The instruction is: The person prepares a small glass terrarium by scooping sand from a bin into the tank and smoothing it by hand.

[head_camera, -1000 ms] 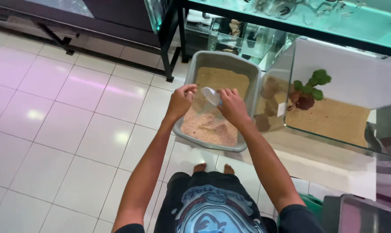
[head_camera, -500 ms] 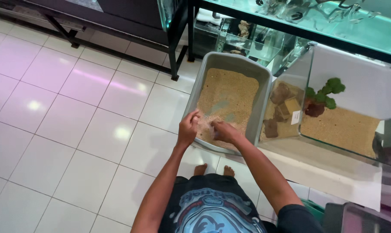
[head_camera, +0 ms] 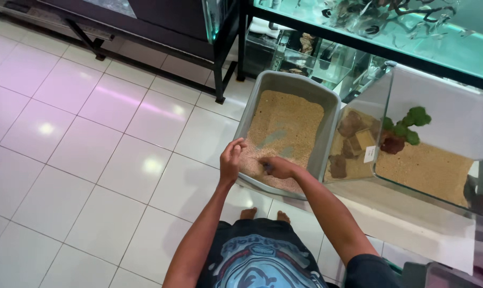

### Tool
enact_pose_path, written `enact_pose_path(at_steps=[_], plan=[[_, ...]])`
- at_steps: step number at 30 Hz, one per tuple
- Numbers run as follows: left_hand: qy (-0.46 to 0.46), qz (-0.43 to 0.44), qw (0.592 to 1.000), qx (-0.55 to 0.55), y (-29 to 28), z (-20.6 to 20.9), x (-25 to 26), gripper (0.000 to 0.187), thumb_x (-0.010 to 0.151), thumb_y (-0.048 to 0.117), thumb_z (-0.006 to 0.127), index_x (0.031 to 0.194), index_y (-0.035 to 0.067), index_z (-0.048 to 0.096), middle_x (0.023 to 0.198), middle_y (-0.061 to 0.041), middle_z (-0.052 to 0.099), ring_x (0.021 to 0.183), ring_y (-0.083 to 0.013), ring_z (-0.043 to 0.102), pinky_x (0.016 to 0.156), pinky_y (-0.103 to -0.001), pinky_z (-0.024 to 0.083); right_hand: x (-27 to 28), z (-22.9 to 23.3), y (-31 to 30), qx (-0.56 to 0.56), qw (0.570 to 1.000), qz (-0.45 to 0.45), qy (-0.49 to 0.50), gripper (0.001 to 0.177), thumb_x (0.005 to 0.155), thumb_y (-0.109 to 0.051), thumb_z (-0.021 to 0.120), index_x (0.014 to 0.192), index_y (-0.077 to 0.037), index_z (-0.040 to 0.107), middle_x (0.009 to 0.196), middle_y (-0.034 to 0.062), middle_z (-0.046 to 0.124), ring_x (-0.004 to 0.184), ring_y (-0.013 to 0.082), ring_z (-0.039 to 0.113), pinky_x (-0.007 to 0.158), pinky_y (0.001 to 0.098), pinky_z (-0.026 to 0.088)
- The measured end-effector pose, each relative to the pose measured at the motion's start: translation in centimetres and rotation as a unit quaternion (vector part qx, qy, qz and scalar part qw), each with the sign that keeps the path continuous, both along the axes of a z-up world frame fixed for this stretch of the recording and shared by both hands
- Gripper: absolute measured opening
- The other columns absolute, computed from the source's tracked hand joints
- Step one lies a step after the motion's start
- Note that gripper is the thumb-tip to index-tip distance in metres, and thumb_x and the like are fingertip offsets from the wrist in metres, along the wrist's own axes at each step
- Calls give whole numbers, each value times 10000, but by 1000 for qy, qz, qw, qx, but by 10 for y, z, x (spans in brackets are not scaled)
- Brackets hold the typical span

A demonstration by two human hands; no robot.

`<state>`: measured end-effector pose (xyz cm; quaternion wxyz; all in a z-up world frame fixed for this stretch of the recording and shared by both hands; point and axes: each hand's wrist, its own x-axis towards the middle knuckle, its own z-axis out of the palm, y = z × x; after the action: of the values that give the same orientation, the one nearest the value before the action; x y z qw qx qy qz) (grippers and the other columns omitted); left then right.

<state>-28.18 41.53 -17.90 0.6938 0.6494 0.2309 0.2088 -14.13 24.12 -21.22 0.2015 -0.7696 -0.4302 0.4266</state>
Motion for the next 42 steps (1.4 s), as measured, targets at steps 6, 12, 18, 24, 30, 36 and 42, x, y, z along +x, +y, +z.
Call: enact_pose_path(at_steps=[6, 12, 18, 24, 30, 36, 42], plan=[[-33, -9, 999, -33, 5, 8, 8, 403, 1066, 281, 473, 1291, 34, 697, 1138, -188, 747, 1175, -272, 672, 1077, -414, 485, -17, 63, -23, 58, 989, -107, 84, 473, 929, -85, 651, 1398, -36, 608, 1299, 279, 669, 1290, 492, 565, 1070, 581, 453], [-79, -12, 989, -122, -10, 30, 25, 510, 1100, 352, 392, 1290, -18, 688, 1168, -207, 745, 1203, -303, 670, 1124, -425, 446, -25, 83, -42, 157, 960, -192, 127, 526, 990, -34, 625, 1503, -11, 507, 1433, 262, 593, 1381, 448, 498, 1071, 549, 475], [-171, -34, 941, -290, -43, 58, 55, 580, 1103, 453, 355, 1267, 18, 701, 1150, -170, 768, 1145, -278, 709, 1098, -355, 455, -36, 167, -49, 205, 950, -228, 66, 597, 970, -57, 680, 1533, -48, 480, 1455, 246, 575, 1405, 450, 461, 1070, 526, 476], [-127, 41, 966, -222, -58, 82, 71, 622, 1114, 461, 329, 1286, -17, 688, 1179, -193, 738, 1192, -257, 643, 1120, -372, 405, -30, 187, -62, 234, 940, -246, 10, 592, 918, -27, 727, 1478, -4, 534, 1349, 286, 639, 1311, 469, 558, 979, 524, 536], [-67, 11, 973, -219, -60, 86, 67, 687, 1109, 506, 267, 1364, -14, 637, 1281, -228, 690, 1279, -309, 596, 1156, -418, 362, -32, 181, -69, 231, 934, -271, -16, 592, 899, -68, 763, 1455, -18, 564, 1298, 290, 670, 1267, 436, 605, 951, 492, 558], [-124, -20, 952, -278, -68, 74, 75, 672, 1097, 560, 275, 1325, 82, 688, 1247, -155, 735, 1180, -259, 679, 1132, -391, 296, -35, 179, -69, 239, 931, -274, -7, 601, 895, -56, 763, 1458, -10, 557, 1323, 266, 670, 1290, 428, 595, 966, 487, 551], [-223, -34, 866, -445, -80, 86, 90, 776, 1056, 617, 323, 1231, -41, 697, 1171, -285, 721, 1094, -413, 717, 1053, -497, 516, -37, 203, -68, 256, 925, -280, -22, 599, 901, -85, 767, 1448, 22, 546, 1281, 294, 674, 1262, 443, 609, 967, 507, 551]])
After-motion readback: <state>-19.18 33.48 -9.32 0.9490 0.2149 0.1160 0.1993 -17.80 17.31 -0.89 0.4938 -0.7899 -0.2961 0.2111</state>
